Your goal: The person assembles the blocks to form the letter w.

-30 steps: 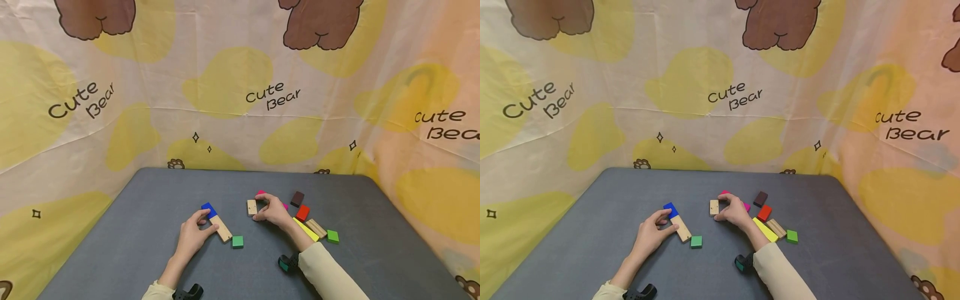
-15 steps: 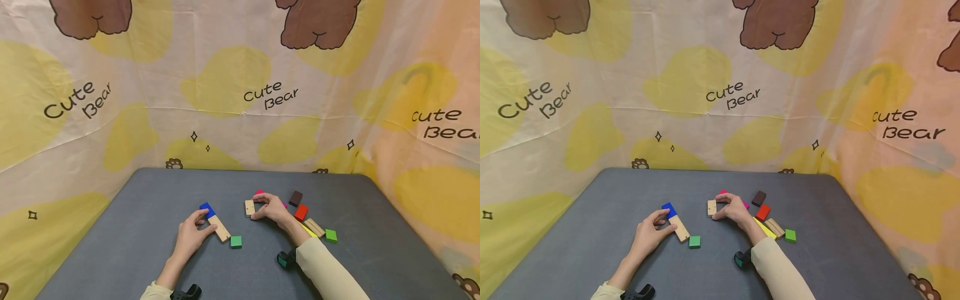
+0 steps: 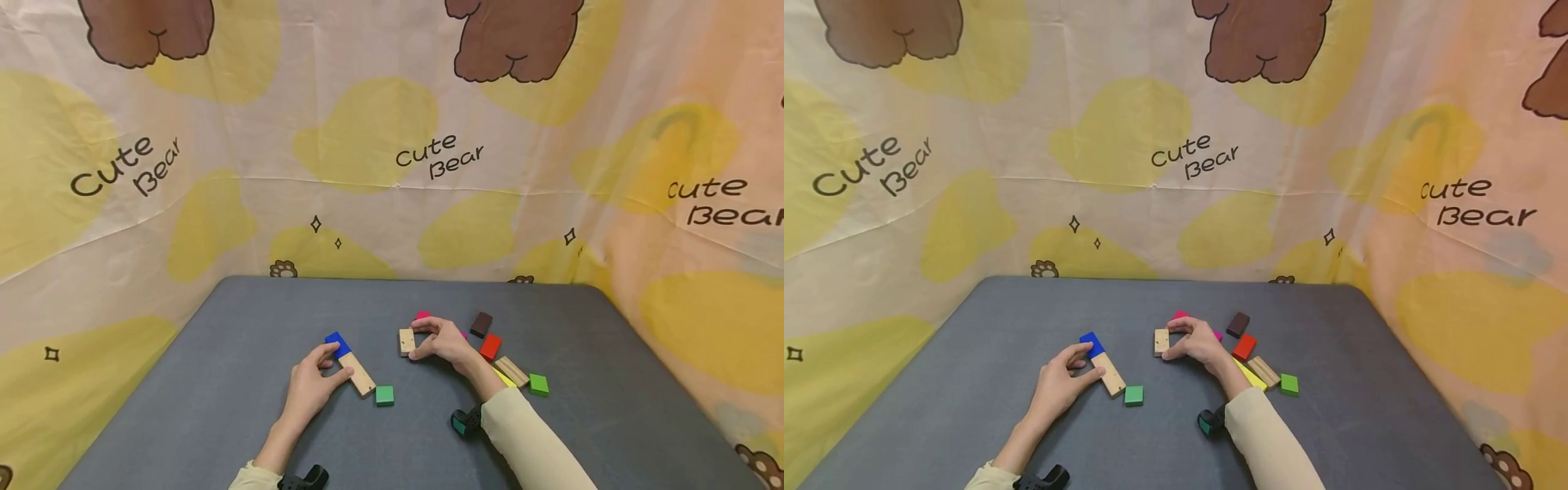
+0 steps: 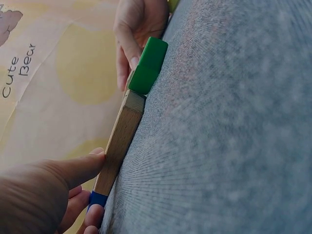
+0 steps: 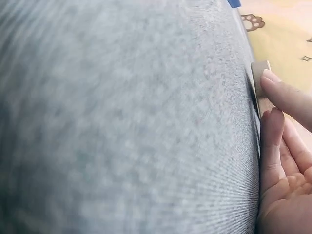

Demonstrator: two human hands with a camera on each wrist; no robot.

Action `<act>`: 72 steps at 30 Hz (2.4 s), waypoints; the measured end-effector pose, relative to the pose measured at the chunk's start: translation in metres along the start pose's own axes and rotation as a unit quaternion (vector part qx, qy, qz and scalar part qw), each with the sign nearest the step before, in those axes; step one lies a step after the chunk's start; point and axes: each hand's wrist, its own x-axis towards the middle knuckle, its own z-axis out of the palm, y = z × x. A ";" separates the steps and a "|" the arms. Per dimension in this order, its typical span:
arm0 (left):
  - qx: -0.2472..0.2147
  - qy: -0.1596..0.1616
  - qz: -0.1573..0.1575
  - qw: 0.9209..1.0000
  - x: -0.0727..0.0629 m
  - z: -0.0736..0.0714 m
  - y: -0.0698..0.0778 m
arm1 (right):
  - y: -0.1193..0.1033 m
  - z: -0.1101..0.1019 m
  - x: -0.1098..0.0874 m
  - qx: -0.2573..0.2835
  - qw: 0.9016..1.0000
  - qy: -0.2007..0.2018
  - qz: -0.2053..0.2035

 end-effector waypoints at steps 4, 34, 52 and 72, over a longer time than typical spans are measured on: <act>0.000 0.002 0.001 1.000 0.000 0.000 0.000 | 0.001 0.000 0.001 0.002 1.000 0.001 -0.006; -0.002 0.000 0.002 1.000 -0.001 -0.002 0.002 | 0.000 0.009 -0.006 -0.007 0.999 0.031 -0.022; 0.000 0.005 0.005 1.000 0.000 -0.001 0.001 | -0.013 0.031 -0.048 0.005 0.999 0.043 -0.008; -0.002 0.006 0.011 1.000 -0.001 -0.001 -0.001 | -0.010 0.044 -0.067 -0.066 0.994 0.078 -0.032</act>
